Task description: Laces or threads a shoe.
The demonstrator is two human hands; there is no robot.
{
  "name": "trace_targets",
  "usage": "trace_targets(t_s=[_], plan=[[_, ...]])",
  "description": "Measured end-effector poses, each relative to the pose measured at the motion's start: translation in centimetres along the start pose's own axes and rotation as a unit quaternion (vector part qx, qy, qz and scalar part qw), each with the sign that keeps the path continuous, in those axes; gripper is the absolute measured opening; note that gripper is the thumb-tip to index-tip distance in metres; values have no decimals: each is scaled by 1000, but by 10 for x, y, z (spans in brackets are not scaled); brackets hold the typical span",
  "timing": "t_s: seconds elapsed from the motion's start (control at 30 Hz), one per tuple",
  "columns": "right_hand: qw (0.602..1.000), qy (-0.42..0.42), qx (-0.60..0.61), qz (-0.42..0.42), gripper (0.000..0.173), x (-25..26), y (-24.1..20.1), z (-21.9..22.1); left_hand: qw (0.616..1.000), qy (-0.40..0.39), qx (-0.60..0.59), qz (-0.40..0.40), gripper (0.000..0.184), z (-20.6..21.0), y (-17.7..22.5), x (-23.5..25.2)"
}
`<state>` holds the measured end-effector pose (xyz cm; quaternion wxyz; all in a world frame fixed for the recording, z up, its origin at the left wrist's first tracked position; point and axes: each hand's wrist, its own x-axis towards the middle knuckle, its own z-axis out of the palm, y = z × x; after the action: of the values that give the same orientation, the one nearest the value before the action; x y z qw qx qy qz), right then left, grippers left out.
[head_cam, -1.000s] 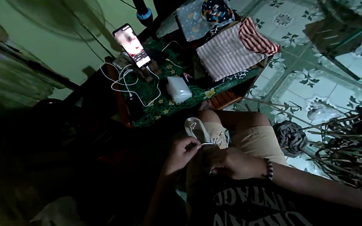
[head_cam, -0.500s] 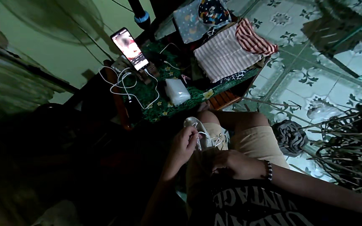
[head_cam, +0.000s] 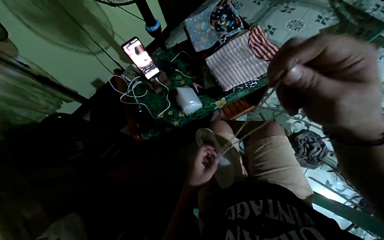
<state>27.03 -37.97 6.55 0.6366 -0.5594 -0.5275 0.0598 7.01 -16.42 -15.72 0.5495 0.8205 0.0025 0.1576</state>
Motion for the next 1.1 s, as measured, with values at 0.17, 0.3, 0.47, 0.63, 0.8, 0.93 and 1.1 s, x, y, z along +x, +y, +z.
trace_targets(t_s=[0.17, 0.3, 0.47, 0.63, 0.8, 0.93, 1.1], plan=[[998, 1, -16, -56, 12, 24, -17, -9, 988, 4, 149, -36, 51, 5, 21, -7], [995, 2, -72, -64, 10, 28, -25, -21, 982, -1, 189, -14, 49, 1, 22, -6], [995, 14, -82, -51, 6, 19, -32, -37, 986, -31, 163, -8, 30, -3, 19, -1], [998, 66, -7, -14, 11, 20, -41, -34, 986, -54, 158, 5, 23, -1, 25, 7], [991, 53, 121, 15, 19, 20, -52, -18, 987, -53, 151, 32, 19, -4, 29, 8], [994, 46, 100, -8, 17, 17, -55, -12, 990, -67, 115, 56, 14, -6, 25, 3], [995, 41, -64, 59, 12, 17, -11, -5, 995, -41, 79, 46, 15, 2, 19, -5]])
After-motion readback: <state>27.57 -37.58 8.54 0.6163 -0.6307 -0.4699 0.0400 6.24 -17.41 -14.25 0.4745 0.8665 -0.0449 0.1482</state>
